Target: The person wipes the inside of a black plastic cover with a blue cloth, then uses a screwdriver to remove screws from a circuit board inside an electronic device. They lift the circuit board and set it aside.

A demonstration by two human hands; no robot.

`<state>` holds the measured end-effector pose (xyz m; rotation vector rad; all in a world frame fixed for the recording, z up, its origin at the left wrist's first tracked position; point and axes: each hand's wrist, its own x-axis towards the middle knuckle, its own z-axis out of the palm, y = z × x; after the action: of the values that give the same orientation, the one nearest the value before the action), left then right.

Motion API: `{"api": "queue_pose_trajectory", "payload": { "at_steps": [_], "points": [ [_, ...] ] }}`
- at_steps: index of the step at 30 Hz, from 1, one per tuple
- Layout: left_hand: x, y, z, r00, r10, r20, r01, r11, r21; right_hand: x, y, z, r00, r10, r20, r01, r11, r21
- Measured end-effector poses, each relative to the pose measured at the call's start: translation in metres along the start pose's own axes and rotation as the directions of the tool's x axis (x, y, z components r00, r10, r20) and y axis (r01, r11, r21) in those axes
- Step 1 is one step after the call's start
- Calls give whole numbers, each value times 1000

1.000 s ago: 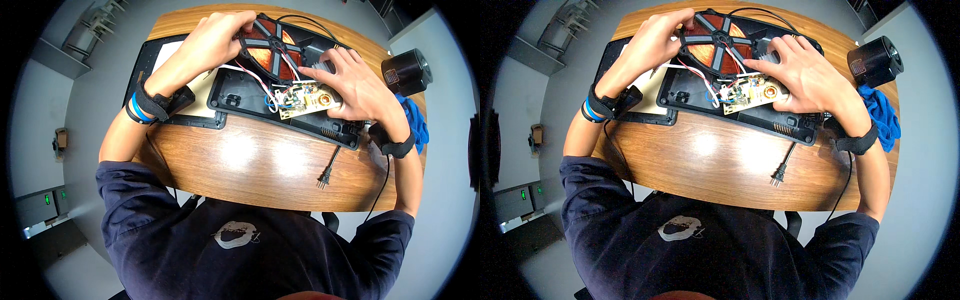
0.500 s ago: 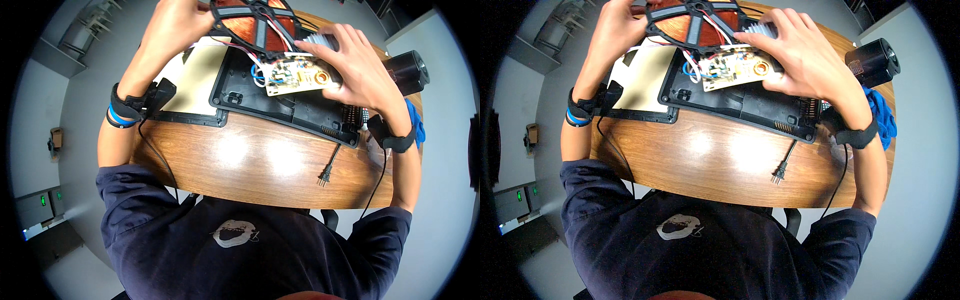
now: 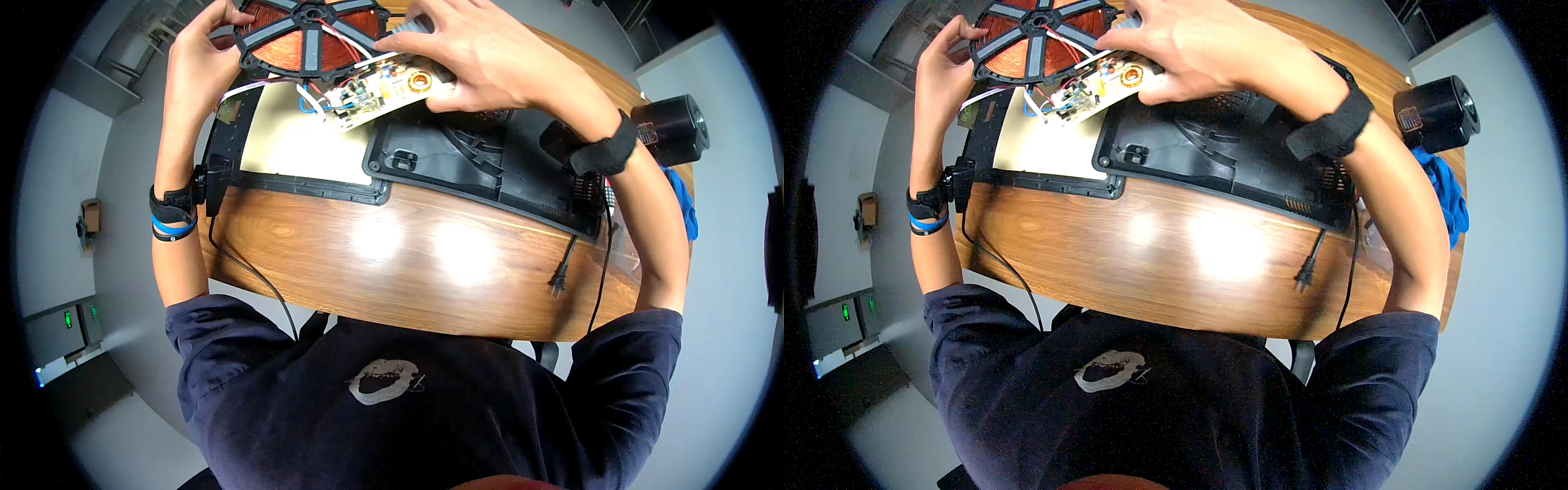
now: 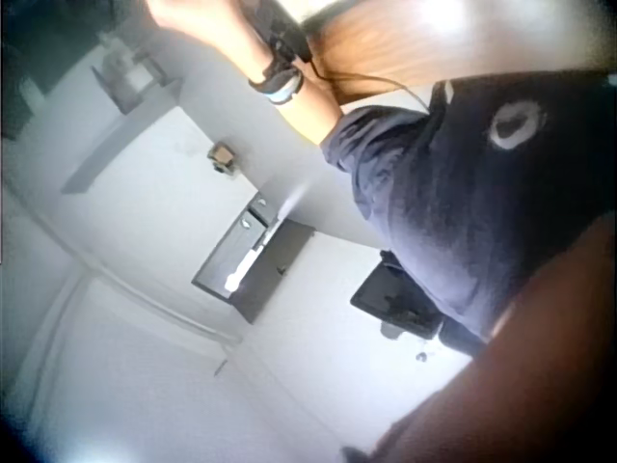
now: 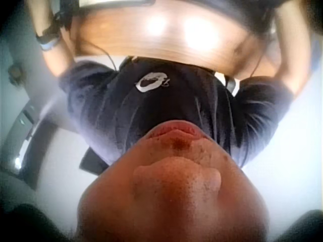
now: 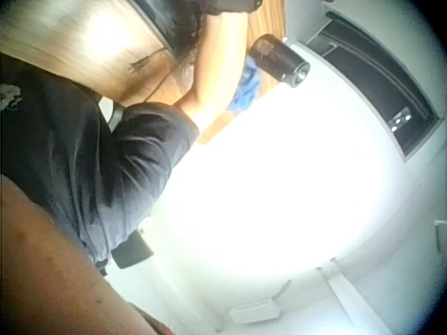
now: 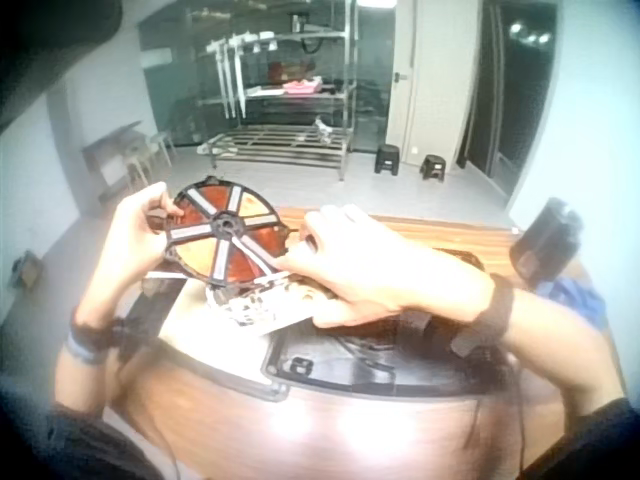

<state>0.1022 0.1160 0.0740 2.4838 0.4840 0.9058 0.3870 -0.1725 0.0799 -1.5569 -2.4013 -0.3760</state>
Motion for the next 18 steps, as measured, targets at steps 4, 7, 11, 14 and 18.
{"api": "queue_pose_trajectory", "payload": {
  "at_steps": [4, 7, 11, 14, 18],
  "points": [
    [-12, -48, -2, 1000, 7, 16, -9, 995, 98, 19, 4, 31, 1000, 18, 17, -20, 996, 85],
    [-21, -68, 5, 992, -102, 74, 93, 989, 114, 25, -7, 53, 988, 123, 94, -124, 992, 4],
    [-31, -79, 14, 984, -155, 91, 138, 976, 170, 33, -26, 75, 984, 134, 115, -124, 988, -87],
    [-36, -81, 16, 971, -199, 135, 171, 967, 189, 34, -26, 76, 989, 137, 56, -138, 990, 13],
    [-39, -82, 14, 921, -254, 296, 187, 954, 234, 36, -13, 68, 997, 60, 50, -63, 997, 53]
  ]
}}
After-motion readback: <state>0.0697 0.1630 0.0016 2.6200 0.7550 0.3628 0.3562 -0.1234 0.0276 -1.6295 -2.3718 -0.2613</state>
